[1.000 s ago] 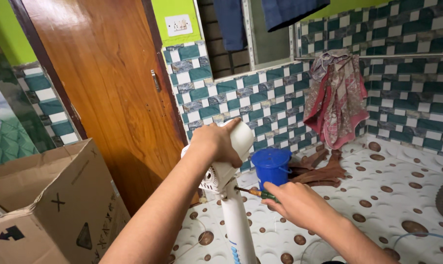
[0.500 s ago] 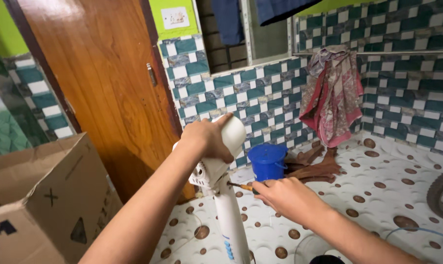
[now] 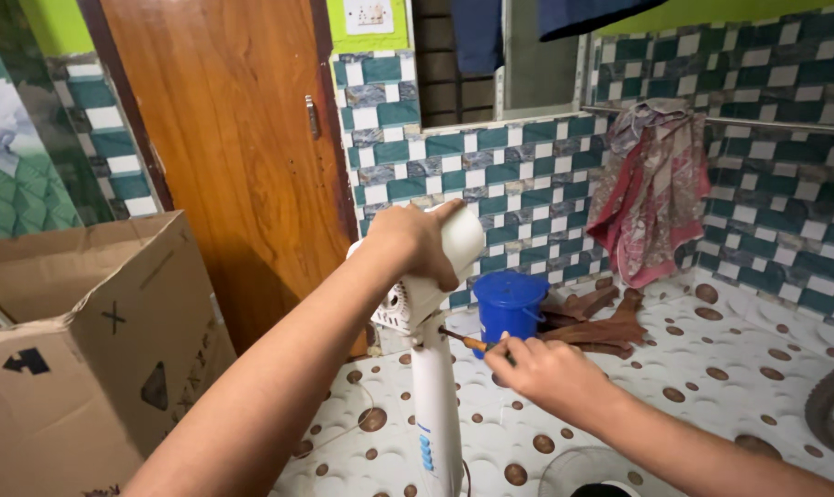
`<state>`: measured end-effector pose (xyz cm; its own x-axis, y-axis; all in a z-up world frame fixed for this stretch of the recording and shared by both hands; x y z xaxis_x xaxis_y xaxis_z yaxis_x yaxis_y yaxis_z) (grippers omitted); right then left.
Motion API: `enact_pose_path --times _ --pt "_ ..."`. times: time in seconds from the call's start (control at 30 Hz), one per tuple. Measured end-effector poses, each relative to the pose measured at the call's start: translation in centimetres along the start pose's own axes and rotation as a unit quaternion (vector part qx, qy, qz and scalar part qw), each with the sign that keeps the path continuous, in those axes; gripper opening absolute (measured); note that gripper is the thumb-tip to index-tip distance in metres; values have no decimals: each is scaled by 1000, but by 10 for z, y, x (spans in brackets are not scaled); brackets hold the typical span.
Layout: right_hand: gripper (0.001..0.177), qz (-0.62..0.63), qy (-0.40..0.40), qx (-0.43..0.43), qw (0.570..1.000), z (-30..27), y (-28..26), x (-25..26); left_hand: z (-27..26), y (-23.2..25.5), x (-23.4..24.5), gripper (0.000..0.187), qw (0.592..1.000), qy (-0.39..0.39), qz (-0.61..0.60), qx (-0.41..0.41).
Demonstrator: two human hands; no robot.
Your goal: The person uses a screwdriver to loosen a screw on the neck of a standing fan. They hold the fan head with one hand and turn the screwdriver with the other, repeatedly adjusting the screw throughout the clip.
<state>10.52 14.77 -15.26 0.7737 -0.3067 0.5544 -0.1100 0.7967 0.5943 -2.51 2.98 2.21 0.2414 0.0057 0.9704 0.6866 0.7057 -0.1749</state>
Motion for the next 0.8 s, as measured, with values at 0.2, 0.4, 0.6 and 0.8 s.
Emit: enact_pose_path --times 0.2,0.4,0.6,0.8 --pt "29 443 35 -316 838 -7 19 -20 -1 6 1 124 1000 4 -12 -4" --pt "35 769 -189 -596 134 -27 19 -57 3 11 -1 126 1000 22 6 -11" --pt "28 800 -214 -552 96 -32 41 -61 6 10 -2 127 1000 11 -14 -5" --pt "22 798 -207 -536 184 -32 42 -69 5 10 1 126 1000 2 -27 10"
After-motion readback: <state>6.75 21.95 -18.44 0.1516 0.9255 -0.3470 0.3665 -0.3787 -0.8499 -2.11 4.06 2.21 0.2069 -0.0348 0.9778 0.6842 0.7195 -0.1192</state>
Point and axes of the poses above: each hand's wrist, its own z-axis towards the middle knuckle, its own x-axis out of the back of the hand, y = z × x, the point moved 4 cm from there along z, towards the middle knuckle, and after that the axes turned 1 degree about x, right-handed, at the moved point
